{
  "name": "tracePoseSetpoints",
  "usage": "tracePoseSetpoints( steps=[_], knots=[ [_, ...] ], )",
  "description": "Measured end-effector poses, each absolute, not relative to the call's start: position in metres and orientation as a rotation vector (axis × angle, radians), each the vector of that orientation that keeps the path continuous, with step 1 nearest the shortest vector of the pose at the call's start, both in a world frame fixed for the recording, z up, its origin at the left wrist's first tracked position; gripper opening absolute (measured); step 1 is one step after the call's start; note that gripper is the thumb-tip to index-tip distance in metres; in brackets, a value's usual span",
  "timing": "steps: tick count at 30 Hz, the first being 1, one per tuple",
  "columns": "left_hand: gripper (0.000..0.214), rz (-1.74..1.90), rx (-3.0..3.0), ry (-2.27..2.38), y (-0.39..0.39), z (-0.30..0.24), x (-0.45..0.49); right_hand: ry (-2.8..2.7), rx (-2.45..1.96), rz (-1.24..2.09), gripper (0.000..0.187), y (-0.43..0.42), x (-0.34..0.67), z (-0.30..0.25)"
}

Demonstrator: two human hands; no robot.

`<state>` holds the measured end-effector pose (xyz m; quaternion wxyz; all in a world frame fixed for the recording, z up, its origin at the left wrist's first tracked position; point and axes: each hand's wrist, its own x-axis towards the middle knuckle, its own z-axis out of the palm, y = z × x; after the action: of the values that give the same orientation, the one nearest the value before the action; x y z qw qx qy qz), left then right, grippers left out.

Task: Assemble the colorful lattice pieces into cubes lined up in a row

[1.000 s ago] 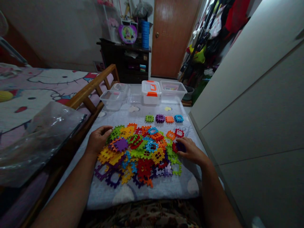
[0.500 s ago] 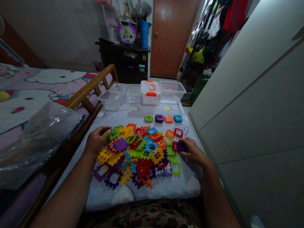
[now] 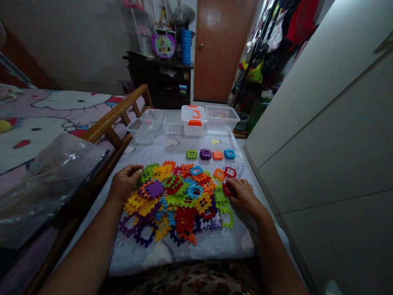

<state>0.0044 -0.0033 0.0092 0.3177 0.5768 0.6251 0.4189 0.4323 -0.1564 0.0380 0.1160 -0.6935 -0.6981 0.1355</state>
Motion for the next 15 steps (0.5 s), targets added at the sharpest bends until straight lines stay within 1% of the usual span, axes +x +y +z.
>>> tracePoseSetpoints(
  steps=[4,7,9,11,15],
  knots=[
    [0.042,1.083,1.511,1.641,-0.004,0.01,0.005,-2.062,-1.986,0.392,0.062,-0.151,0.429,0.041],
    [0.043,1.084,1.497,1.629,-0.003,0.01,0.005,-1.978,-1.869,0.478,0.066,-0.15,0.432,0.048],
    [0.044,1.087,1.5,1.629,-0.003,0.01,0.005,-1.875,-1.779,0.547,0.066,-0.15,0.432,0.051],
    [0.044,1.087,1.507,1.636,-0.003,0.01,0.005,-1.767,-1.704,0.584,0.059,-0.148,0.429,0.051],
    [0.043,1.089,1.515,1.63,-0.003,0.008,0.004,-1.596,-1.625,0.55,0.044,-0.143,0.417,0.045]
  ],
)
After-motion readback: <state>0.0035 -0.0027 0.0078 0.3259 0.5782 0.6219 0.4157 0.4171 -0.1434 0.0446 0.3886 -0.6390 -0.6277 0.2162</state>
